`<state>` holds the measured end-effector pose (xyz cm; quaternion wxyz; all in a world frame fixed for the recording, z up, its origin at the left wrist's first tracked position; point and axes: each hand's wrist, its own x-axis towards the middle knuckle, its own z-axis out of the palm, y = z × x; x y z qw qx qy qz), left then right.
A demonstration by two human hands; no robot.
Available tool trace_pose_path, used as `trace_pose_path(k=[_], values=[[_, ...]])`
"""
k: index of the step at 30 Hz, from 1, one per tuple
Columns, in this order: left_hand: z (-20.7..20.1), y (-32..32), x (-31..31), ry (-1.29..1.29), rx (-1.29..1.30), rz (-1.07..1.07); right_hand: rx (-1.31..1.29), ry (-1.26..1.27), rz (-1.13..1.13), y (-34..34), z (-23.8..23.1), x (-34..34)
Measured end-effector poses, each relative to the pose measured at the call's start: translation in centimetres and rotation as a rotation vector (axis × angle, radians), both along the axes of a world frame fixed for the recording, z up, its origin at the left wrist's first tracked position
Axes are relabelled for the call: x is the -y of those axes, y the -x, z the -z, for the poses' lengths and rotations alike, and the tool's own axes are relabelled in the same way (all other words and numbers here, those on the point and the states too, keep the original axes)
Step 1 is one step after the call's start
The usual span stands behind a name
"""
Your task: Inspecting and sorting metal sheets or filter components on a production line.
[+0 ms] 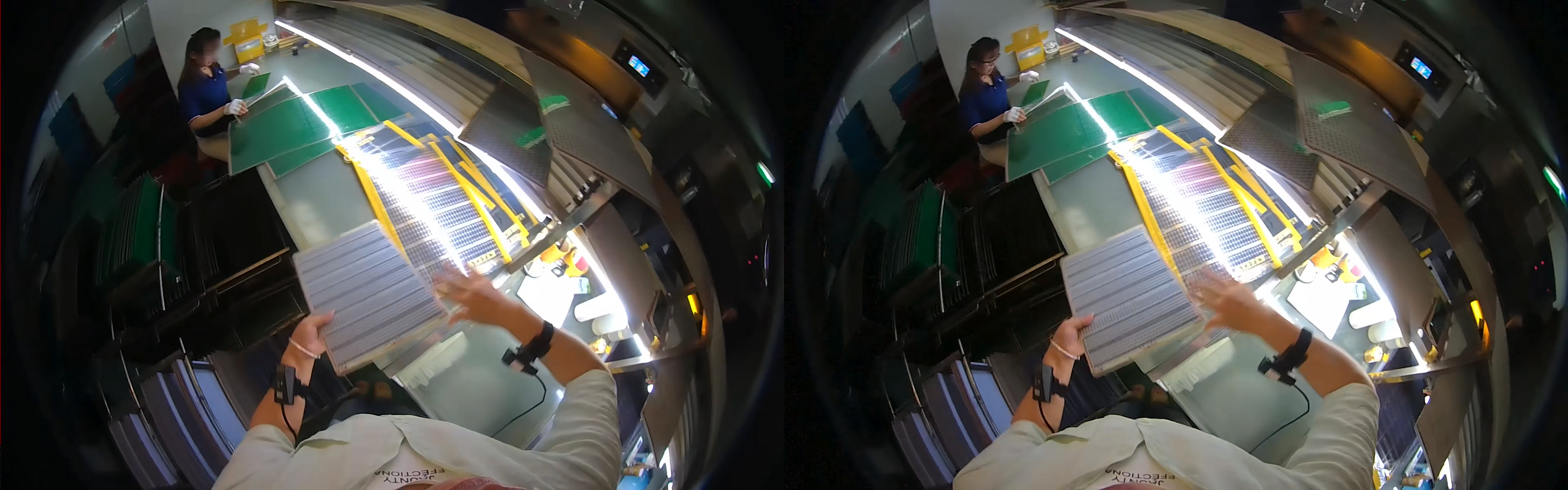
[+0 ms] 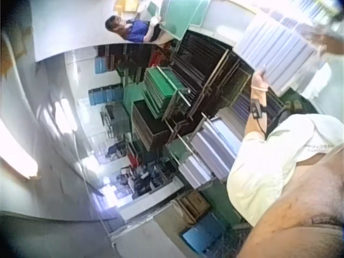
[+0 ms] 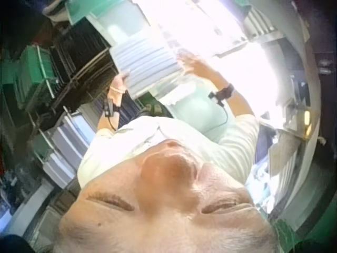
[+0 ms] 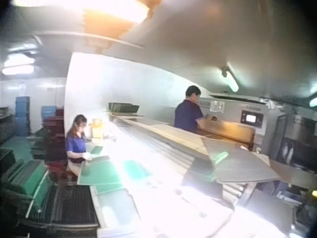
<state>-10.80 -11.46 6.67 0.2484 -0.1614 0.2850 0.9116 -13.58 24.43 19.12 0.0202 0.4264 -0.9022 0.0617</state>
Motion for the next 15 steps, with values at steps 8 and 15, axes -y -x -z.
trace_pose_path(k=[8, 15], values=[[2.2, -5.2, 4.6, 0.249, 0.033, -0.144, -0.612, -0.107, 0.777, 23.3, -4.9, -8.5], [3.5, -7.1, 3.5, 0.156, 0.041, -0.212, -0.628, -0.159, 0.539, 19.8, -4.9, -5.3]])
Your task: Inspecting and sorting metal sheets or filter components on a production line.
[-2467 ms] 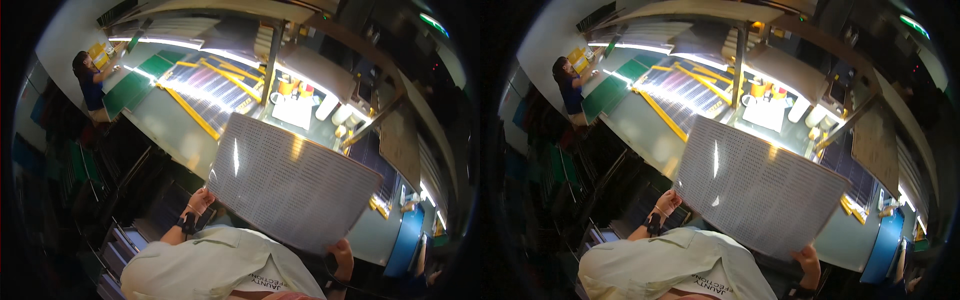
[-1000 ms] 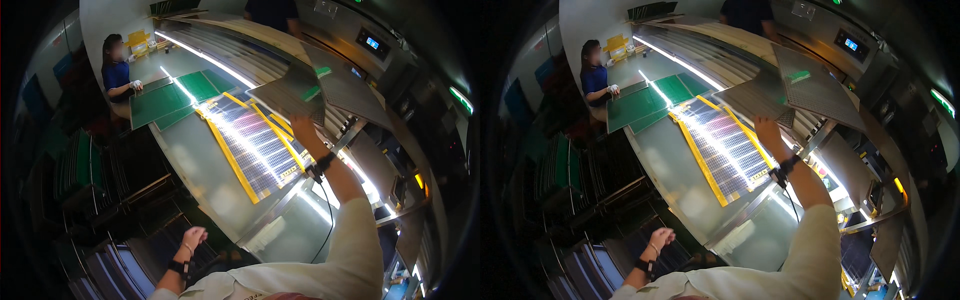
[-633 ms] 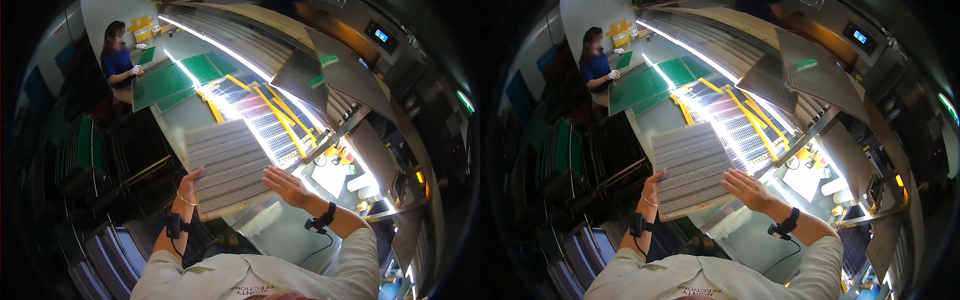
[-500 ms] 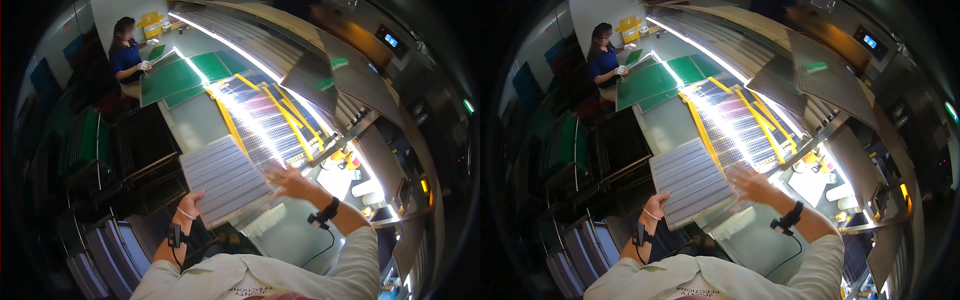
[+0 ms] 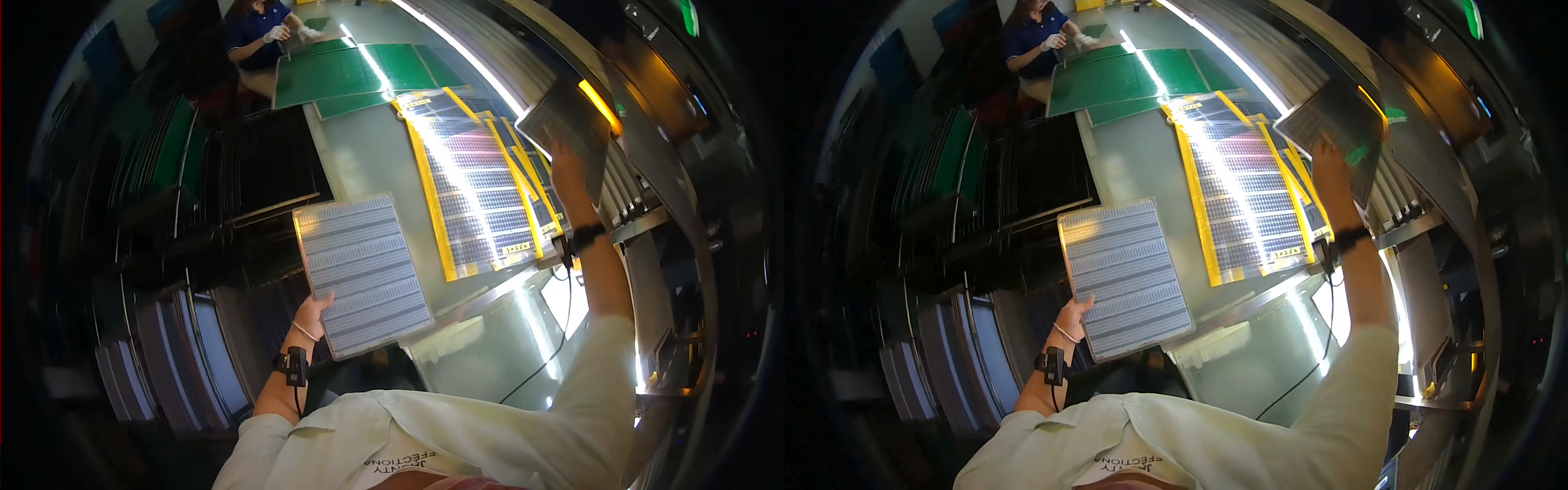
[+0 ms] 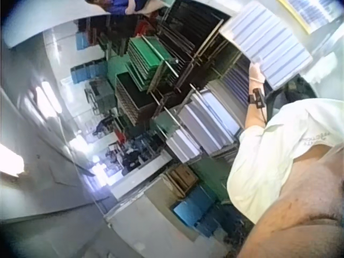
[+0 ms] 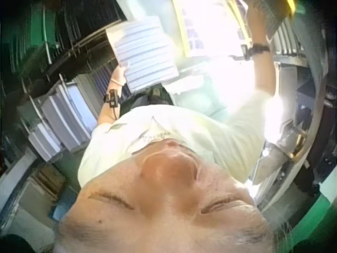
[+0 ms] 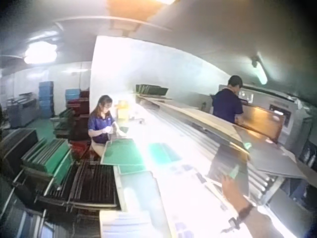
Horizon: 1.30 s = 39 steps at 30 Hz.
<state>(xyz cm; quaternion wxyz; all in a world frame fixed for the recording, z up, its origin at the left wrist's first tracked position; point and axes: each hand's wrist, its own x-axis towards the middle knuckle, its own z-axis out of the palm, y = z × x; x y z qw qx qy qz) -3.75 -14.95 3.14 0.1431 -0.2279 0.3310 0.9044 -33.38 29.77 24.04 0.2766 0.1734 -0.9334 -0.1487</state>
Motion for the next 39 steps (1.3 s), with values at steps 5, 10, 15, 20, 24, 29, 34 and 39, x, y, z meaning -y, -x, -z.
trace_pose_path(k=[5, 10, 15, 20, 24, 29, 34, 39], values=[[-1.2, -3.2, 5.1, 0.073, -0.004, -0.179, 0.011, 0.107, -0.381, -12.0, -2.8, 6.8], [-3.5, -4.8, 11.2, 0.254, -0.091, -0.305, 0.017, 0.147, -0.652, -14.5, -3.9, 10.4], [-7.6, -4.7, 12.1, 0.226, -0.178, -0.419, 0.290, 0.028, -0.748, -15.8, 6.6, 12.8], [-3.3, -1.4, 10.7, 0.220, -0.150, -0.406, 0.427, -0.170, -0.806, -21.9, 18.5, 13.9], [-2.7, 4.5, 1.7, 0.082, -0.013, -0.123, 0.670, 0.081, -0.632, -24.3, 21.9, 13.5], [7.6, 10.1, -5.9, 1.190, -0.097, -0.008, 0.793, 0.157, -0.611, -28.4, 22.2, 13.3], [4.3, 4.5, -7.6, 1.343, 0.565, -0.173, 1.101, 0.352, -0.441, -33.9, 17.3, 11.8], [7.3, -10.3, 12.3, 1.596, 0.309, -0.718, 1.227, 0.535, -0.265, -36.4, 19.7, 12.0]])
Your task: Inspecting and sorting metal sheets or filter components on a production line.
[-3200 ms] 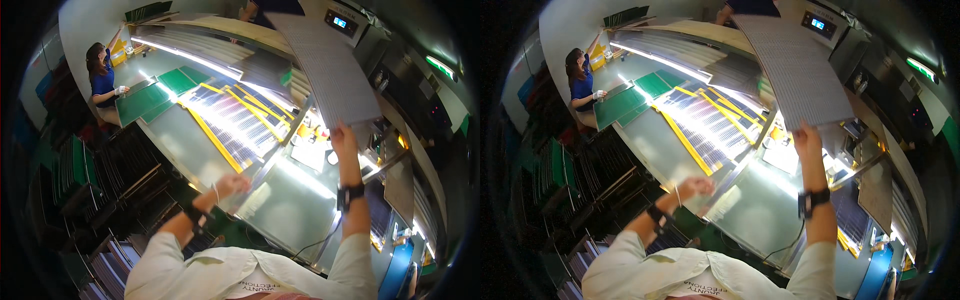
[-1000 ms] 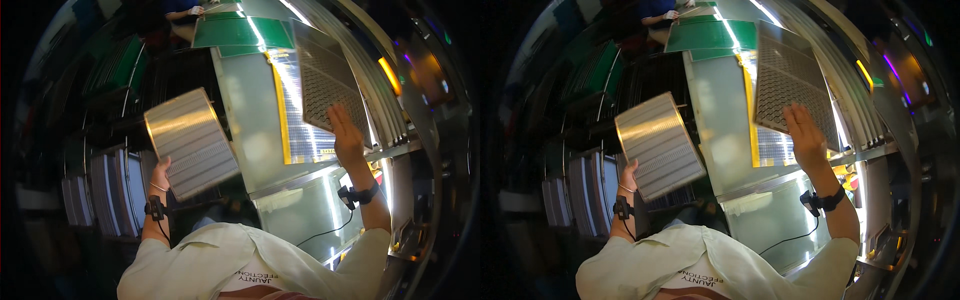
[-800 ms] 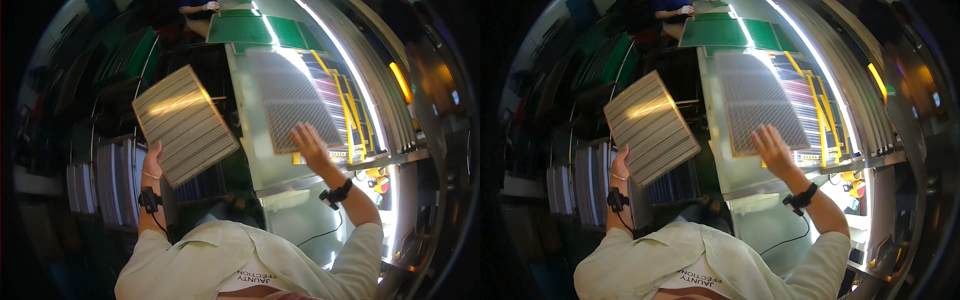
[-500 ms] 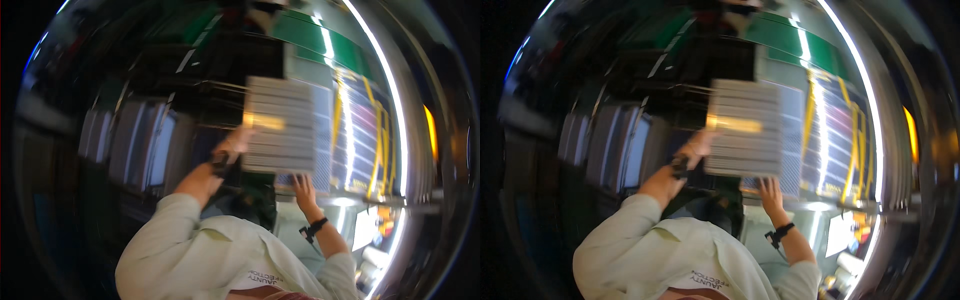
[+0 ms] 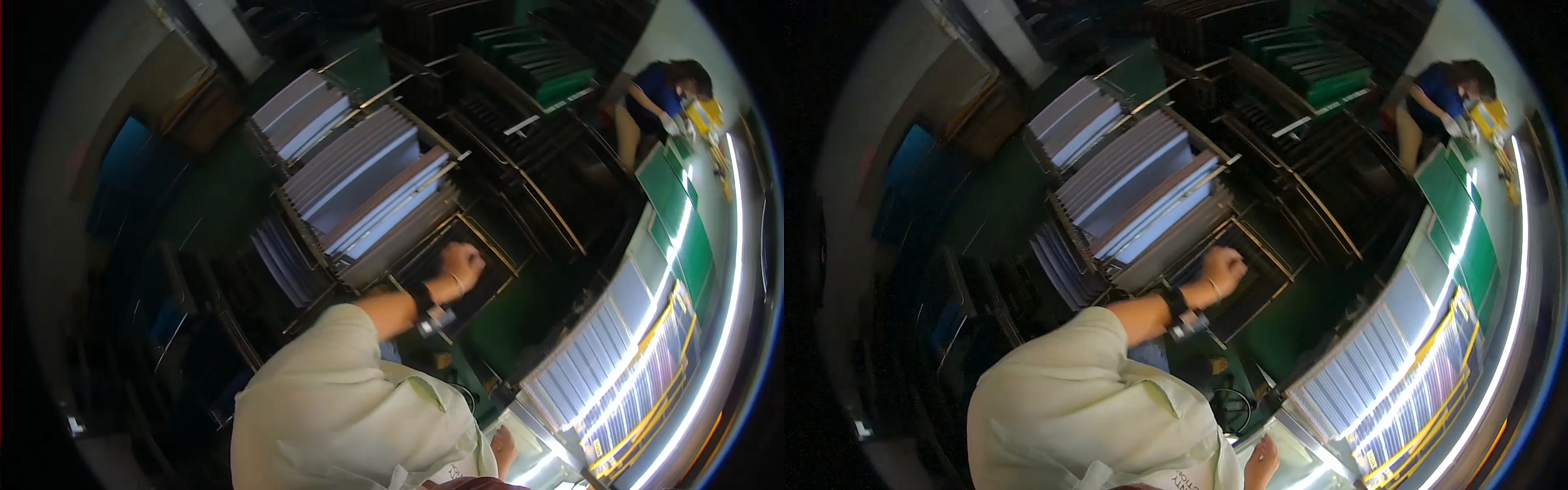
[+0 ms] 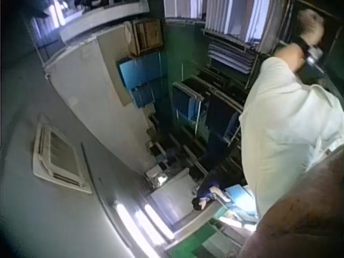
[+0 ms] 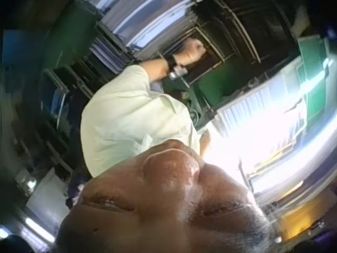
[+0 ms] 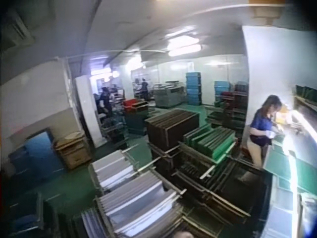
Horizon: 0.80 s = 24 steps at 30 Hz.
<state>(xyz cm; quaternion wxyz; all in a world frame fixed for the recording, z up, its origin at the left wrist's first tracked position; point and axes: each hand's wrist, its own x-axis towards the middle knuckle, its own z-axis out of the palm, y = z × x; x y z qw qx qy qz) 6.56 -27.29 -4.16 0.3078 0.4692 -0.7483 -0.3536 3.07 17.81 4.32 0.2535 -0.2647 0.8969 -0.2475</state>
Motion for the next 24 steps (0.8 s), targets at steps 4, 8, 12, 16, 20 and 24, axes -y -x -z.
trace_pose_path(k=[4, 8, 12, 16, 20, 24], values=[[-3.3, -18.1, 22.5, 0.584, 0.397, -0.296, 0.137, -0.189, -0.006, -1.4, 2.7, 2.2], [-6.9, -37.8, 39.6, 0.016, 1.137, -0.548, 0.208, -0.346, -0.066, -3.5, 5.1, 9.6], [-9.1, -44.3, 48.6, 0.057, 0.914, -0.675, 0.215, -0.500, -0.029, -5.0, 6.2, 14.9], [-5.8, -45.3, 54.9, 0.059, 0.687, -0.453, 0.221, -0.610, 0.027, -6.2, 6.2, 18.7], [0.8, -47.9, 60.1, 0.094, 0.663, -0.467, 0.232, -0.662, 0.058, -7.3, 6.7, 21.4], [3.8, -46.5, 62.4, 0.144, 0.583, -0.521, 0.240, -0.694, 0.122, -8.7, 6.3, 21.5]])
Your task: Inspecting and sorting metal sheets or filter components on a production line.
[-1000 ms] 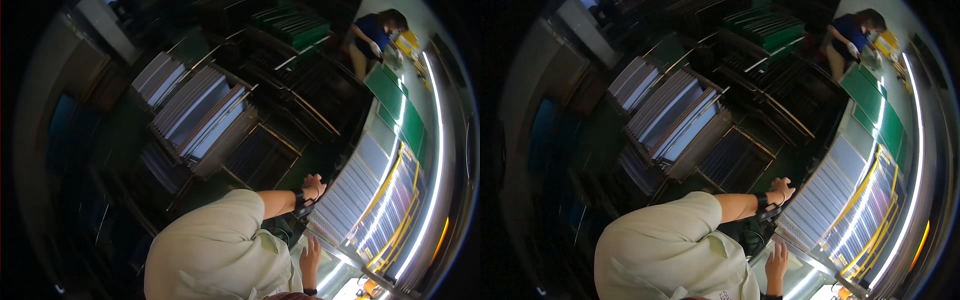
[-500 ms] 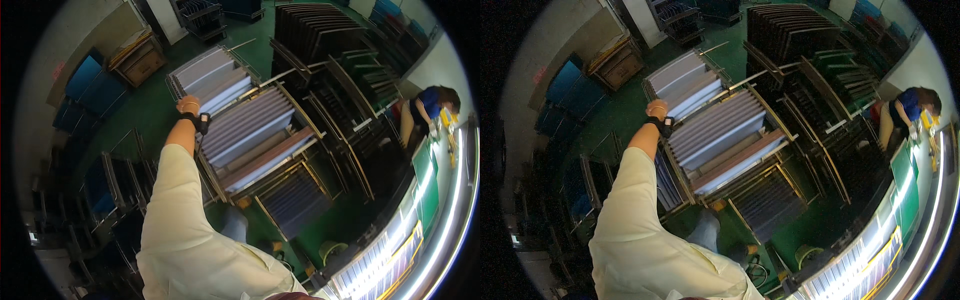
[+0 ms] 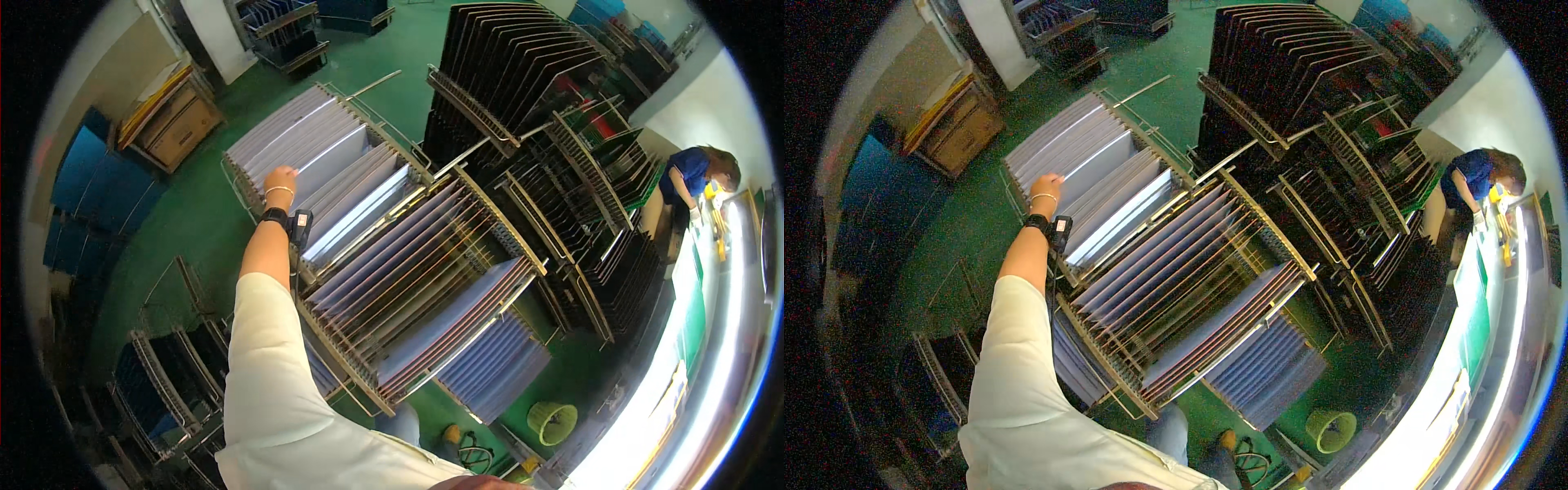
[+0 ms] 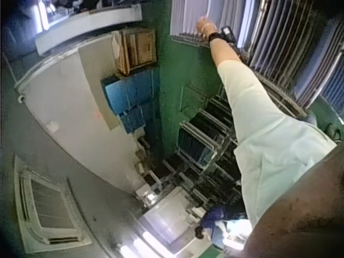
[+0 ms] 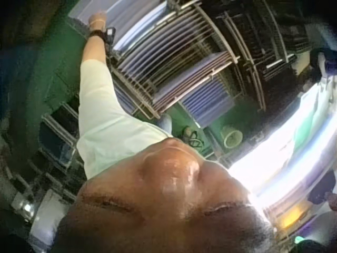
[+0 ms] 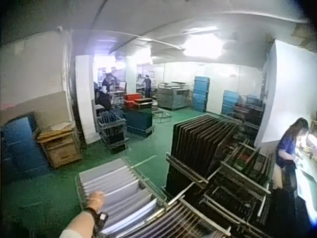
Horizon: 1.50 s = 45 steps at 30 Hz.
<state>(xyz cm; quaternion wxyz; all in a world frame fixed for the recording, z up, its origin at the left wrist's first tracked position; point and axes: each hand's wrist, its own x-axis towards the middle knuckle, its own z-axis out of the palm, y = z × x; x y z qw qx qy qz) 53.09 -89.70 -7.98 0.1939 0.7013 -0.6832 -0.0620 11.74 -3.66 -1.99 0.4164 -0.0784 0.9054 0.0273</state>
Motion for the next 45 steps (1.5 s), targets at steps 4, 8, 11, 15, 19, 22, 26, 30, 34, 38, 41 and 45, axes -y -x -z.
trace_pose_path(k=[4, 8, 11, 15, 19, 22, 26, 30, 34, 38, 41, 45], values=[[1.8, -1.6, 1.3, 0.178, 0.033, 0.117, 0.012, -0.018, 0.029, -1.1, 0.1, -0.5], [2.9, -1.3, 1.1, 0.105, 0.205, 0.240, 0.015, -0.037, 0.054, -1.8, 0.2, -1.3], [2.3, -2.7, 0.8, 0.161, 0.165, 0.221, 0.033, -0.030, 0.046, -2.4, 0.7, -1.2], [1.3, -3.8, 2.0, 0.282, 0.200, 0.163, 0.067, -0.037, 0.052, -3.1, 1.2, -1.7], [-11.2, -1.8, 1.4, 0.521, 0.128, 0.303, 0.062, -0.019, 0.062, -4.2, 0.5, -3.2], [-23.3, 0.5, -2.5, 0.665, -0.046, 0.438, 0.056, 0.029, 0.035, -4.8, 0.6, -4.5], [-36.1, 5.7, -9.3, 0.530, -0.302, 0.514, -0.204, 0.302, -0.760, -0.9, 2.6, -2.2], [-39.9, 13.6, -13.1, 0.347, -0.500, 0.903, 0.003, 1.008, -0.050, -0.3, -9.6, 22.0], [-37.4, 23.2, -19.6, 0.074, -0.592, 1.086, 0.210, 1.523, 0.034, 0.1, -16.0, 29.5], [-29.8, 31.6, -27.9, -0.300, -0.916, 1.214, 0.168, 1.843, 0.274, 1.2, -16.9, 26.9], [-23.9, 38.4, -35.8, -0.369, -0.904, 1.233, 0.055, 1.940, 0.579, 3.8, -14.3, 19.1], [-18.6, 45.7, -47.9, -0.880, -0.921, 1.270, -0.256, 1.657, 0.801, 5.0, -14.5, 5.8]])
